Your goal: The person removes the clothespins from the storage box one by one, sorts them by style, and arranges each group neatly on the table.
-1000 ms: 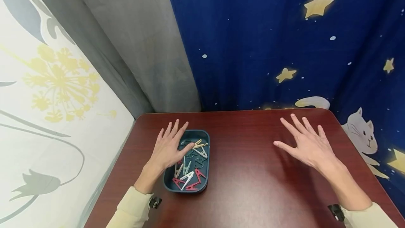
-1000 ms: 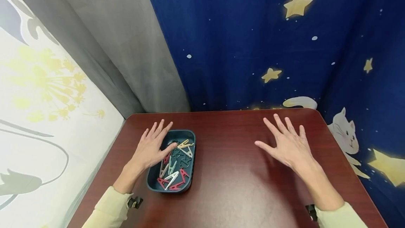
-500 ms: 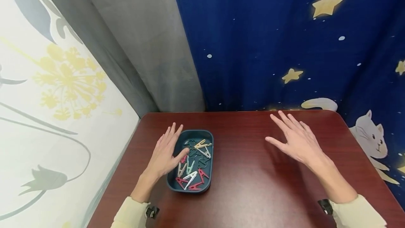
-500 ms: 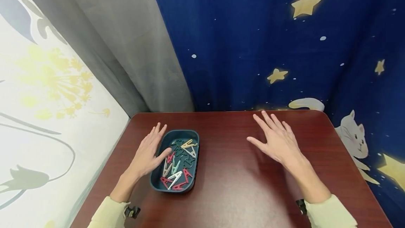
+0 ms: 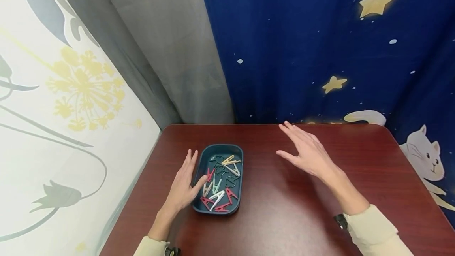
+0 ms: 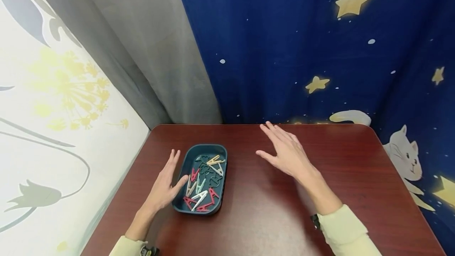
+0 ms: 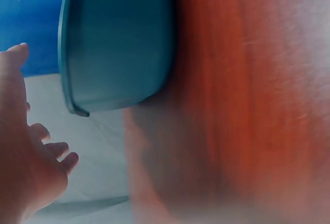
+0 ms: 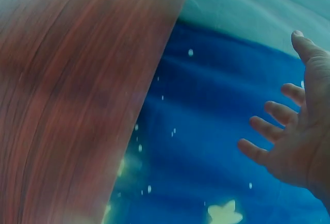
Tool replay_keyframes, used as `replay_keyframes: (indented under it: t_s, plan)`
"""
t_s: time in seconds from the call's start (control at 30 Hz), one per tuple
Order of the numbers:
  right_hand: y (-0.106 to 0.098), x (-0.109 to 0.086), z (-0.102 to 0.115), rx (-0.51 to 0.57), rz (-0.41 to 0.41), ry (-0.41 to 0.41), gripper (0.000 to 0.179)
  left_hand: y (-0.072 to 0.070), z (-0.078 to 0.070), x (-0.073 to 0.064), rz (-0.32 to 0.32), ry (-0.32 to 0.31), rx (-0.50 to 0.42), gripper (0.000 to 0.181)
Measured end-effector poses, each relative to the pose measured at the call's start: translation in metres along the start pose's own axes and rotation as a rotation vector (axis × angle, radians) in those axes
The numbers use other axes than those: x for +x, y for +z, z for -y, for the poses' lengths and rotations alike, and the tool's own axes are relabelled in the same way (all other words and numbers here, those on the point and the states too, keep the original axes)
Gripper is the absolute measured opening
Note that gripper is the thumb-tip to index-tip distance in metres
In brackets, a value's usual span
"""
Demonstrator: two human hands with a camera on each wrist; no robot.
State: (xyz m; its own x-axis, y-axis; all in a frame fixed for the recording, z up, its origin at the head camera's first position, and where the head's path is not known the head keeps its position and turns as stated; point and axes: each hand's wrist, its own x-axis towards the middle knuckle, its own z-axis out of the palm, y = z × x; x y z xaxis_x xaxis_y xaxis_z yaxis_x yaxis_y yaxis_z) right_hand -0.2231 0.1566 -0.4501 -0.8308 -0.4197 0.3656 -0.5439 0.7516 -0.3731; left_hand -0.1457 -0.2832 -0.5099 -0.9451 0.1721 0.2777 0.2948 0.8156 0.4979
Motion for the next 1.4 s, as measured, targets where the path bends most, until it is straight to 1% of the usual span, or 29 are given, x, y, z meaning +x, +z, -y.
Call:
replay_keyframes:
  t_s: [0.1,0.2,0.3,0.4,0.57,0.67,0.8,0.93,1.03,1.2,1.3,1.4]
  plan:
    - [0.011,0.01,0.009,0.032,-0.012,-0.054,0.085,0.006,0.004,-0.004,-0.002,-0.03,-0.029,0.095]
    - [0.024,0.02,0.017,0.095,-0.012,-0.116,0.085,0.012,0.007,-0.008,0.004,-0.058,-0.063,0.094]
    - [0.038,0.028,0.025,0.176,0.011,-0.166,0.085,0.017,0.009,-0.011,0.008,-0.078,-0.097,0.092]
    - [0.052,0.035,0.032,0.246,0.042,-0.186,0.086,0.022,0.01,-0.013,0.007,-0.092,-0.126,0.091]
    - [0.074,0.041,0.046,0.324,0.091,-0.18,0.086,0.028,0.011,-0.014,0.016,-0.113,-0.172,0.091]
    - [0.086,0.043,0.057,0.374,0.126,-0.157,0.087,0.029,0.011,-0.014,0.025,-0.117,-0.196,0.091]
    - [0.101,0.047,0.072,0.469,0.187,-0.119,0.09,0.032,0.012,-0.015,0.035,-0.128,-0.219,0.092]
    - [0.115,0.052,0.083,0.559,0.234,-0.121,0.093,0.033,0.014,-0.016,0.051,-0.155,-0.263,0.09]
    - [0.125,0.056,0.091,0.593,0.261,-0.124,0.092,0.034,0.015,-0.017,0.059,-0.157,-0.301,0.089]
    - [0.139,0.065,0.104,0.594,0.296,-0.121,0.087,0.034,0.017,-0.016,0.065,-0.149,-0.339,0.088]
    - [0.148,0.071,0.109,0.6,0.311,-0.131,0.083,0.034,0.017,-0.016,0.069,-0.147,-0.355,0.087]
    - [0.156,0.077,0.113,0.627,0.336,-0.12,0.076,0.034,0.017,-0.016,0.074,-0.149,-0.361,0.086]
